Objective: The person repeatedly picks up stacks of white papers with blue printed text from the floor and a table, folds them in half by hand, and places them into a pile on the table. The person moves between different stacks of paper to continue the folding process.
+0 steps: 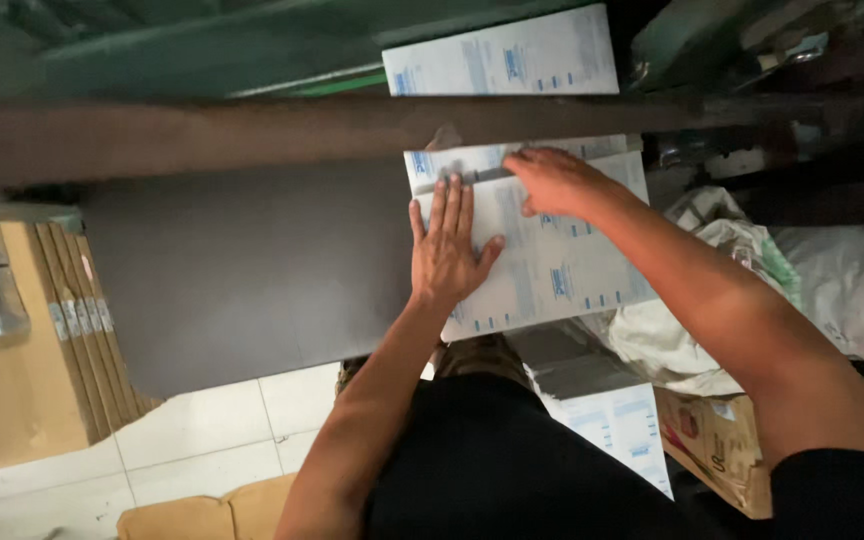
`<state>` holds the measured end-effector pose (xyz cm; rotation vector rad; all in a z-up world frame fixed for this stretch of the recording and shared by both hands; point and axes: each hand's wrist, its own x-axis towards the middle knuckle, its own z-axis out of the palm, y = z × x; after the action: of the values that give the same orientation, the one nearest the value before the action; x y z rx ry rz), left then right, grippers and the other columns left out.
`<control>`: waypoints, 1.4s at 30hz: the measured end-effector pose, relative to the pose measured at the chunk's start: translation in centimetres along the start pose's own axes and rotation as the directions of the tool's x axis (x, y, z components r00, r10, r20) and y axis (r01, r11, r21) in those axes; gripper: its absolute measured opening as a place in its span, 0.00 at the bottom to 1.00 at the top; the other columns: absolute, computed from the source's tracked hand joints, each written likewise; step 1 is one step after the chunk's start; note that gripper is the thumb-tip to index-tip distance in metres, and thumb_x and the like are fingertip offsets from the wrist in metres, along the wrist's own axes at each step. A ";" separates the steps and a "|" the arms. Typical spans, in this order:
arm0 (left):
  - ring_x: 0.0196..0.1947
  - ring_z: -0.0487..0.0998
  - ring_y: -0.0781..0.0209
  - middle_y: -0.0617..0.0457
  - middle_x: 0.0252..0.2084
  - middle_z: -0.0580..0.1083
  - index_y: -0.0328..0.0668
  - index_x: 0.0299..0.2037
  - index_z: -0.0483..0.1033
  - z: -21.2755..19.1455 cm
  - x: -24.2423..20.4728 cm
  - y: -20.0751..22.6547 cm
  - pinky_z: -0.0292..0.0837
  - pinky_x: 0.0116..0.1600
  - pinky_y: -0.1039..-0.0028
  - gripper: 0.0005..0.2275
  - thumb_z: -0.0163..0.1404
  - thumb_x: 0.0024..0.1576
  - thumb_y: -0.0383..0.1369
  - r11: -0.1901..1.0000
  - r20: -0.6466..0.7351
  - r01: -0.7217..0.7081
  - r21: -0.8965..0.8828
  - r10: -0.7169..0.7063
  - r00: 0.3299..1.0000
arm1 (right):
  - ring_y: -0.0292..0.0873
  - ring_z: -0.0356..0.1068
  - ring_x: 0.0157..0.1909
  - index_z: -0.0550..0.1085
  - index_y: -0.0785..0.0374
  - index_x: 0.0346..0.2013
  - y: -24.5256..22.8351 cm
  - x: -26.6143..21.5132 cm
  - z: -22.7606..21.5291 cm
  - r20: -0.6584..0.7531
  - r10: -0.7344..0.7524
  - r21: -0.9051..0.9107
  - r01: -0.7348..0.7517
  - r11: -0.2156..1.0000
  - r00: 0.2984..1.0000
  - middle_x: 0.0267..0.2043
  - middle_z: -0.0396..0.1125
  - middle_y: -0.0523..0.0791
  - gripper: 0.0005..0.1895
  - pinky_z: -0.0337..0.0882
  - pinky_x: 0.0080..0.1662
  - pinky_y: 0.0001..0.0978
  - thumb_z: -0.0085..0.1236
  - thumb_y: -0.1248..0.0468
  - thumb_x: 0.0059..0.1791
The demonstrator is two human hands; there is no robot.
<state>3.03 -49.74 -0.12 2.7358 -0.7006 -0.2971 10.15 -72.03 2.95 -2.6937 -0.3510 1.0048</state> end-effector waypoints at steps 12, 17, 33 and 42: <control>0.76 0.47 0.32 0.32 0.78 0.44 0.37 0.77 0.32 -3.2 -8.4 -3.1 0.44 0.77 0.42 0.59 0.68 0.41 0.36 0.495 0.129 0.258 -0.830 -0.279 0.951 | 0.63 0.67 0.48 0.66 0.61 0.47 -3.5 -12.0 1.5 -0.255 -0.147 -0.073 0.133 0.988 0.956 0.41 0.63 0.51 0.22 0.64 0.54 0.58 0.66 0.67 0.42; 0.49 0.77 0.56 0.57 0.53 0.79 0.62 0.70 0.57 -7.6 -10.8 -1.4 0.73 0.55 0.62 0.42 0.64 0.42 0.31 0.498 0.302 0.280 -0.821 -0.036 0.952 | 0.54 0.64 0.52 0.66 0.55 0.48 -7.0 -22.3 0.5 -0.235 -0.134 -0.130 0.106 0.986 0.963 0.50 0.62 0.46 0.25 0.68 0.54 0.46 0.64 0.64 0.38; 0.08 0.56 0.67 0.59 0.17 0.63 0.42 0.51 0.73 -18.8 -19.4 -16.9 0.48 0.10 0.76 0.23 0.54 0.49 0.47 0.010 0.364 0.687 -0.726 -0.843 0.396 | 0.71 0.22 0.82 0.31 0.56 0.81 -4.0 -4.4 8.9 -0.812 0.027 0.033 0.000 0.999 0.583 0.83 0.19 0.54 0.45 0.34 0.75 0.77 0.32 0.35 0.61; 0.70 0.65 0.44 0.39 0.68 0.66 0.35 0.68 0.62 -6.9 -14.5 -27.3 0.61 0.72 0.48 0.28 0.49 0.64 0.46 -0.346 0.387 0.229 -0.910 -0.512 0.767 | 0.71 0.21 0.79 0.36 0.59 0.81 -2.1 -2.4 10.5 -0.622 0.147 0.190 -0.034 0.981 0.769 0.83 0.24 0.54 0.44 0.25 0.67 0.79 0.38 0.40 0.60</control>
<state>4.24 -18.16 -1.12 1.1063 0.5749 -0.4337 1.10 -69.32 -2.63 -2.7050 0.0051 0.0778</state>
